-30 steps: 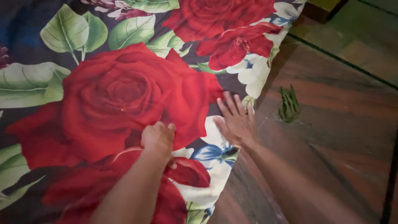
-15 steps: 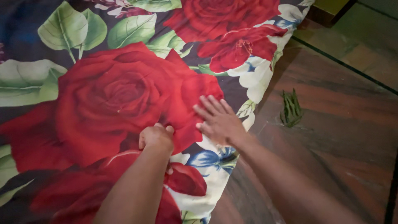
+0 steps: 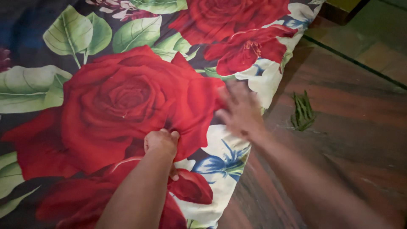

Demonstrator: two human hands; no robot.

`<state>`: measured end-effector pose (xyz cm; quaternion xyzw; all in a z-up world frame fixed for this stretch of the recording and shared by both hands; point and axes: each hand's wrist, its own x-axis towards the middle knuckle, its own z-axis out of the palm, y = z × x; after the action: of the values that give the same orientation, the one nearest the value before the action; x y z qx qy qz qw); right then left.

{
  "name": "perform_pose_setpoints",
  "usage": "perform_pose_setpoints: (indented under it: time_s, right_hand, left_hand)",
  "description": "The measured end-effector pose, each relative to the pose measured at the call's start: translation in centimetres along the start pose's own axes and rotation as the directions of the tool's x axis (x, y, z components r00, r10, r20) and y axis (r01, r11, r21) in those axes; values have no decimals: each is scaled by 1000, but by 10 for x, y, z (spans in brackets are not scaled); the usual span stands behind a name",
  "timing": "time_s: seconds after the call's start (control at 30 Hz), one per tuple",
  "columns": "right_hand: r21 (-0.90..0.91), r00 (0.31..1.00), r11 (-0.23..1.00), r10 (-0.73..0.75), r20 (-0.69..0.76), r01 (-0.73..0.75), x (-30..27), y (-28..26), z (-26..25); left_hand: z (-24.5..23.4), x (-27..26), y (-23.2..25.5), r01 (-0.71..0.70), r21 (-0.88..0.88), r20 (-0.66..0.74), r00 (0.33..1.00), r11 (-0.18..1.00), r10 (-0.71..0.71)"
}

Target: The person folds a floral-patterned bed sheet on a wooden bed frame. They smooth the fabric, fold it in half lengthwise, then fold it again widthwise, pressing down to flatten the layers.

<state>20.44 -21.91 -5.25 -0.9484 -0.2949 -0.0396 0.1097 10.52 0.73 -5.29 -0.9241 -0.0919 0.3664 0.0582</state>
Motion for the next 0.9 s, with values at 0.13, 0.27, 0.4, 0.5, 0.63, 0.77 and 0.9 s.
perform_pose_setpoints:
  time_s: [0.13,0.27,0.4,0.5,0.63,0.77,0.9]
  right_hand:
    - [-176,863,984,101,494,-14,15,-43,-3]
    - [-197,828,980,118,548,-9,22,-55,-15]
    - [-185,811,982,146,567,-48,31,-51,-8]
    - [-177,860,981,159,485,-82,28,-47,8]
    - [-194,942,980,36,334,31,19,-32,17]
    - [-121,998,992,39,42,-34,5,0,6]
    - [-120,955,947,295,-47,-298,16,3,1]
  left_hand:
    - [-10,-23,3,-65,79,10,998,995,64]
    - [-35,-24,-12,-82,-193,-71,995,978,69]
    - [-45,8,-6,-176,-494,-395,918,852,-40]
    - [-23,28,41,-412,-387,-713,701,825,15]
    - [5,40,38,-395,-188,-726,672,899,143]
    - [30,48,-46,-247,-159,-560,820,956,118]
    - [31,49,-96,4,-264,-585,794,964,-164]
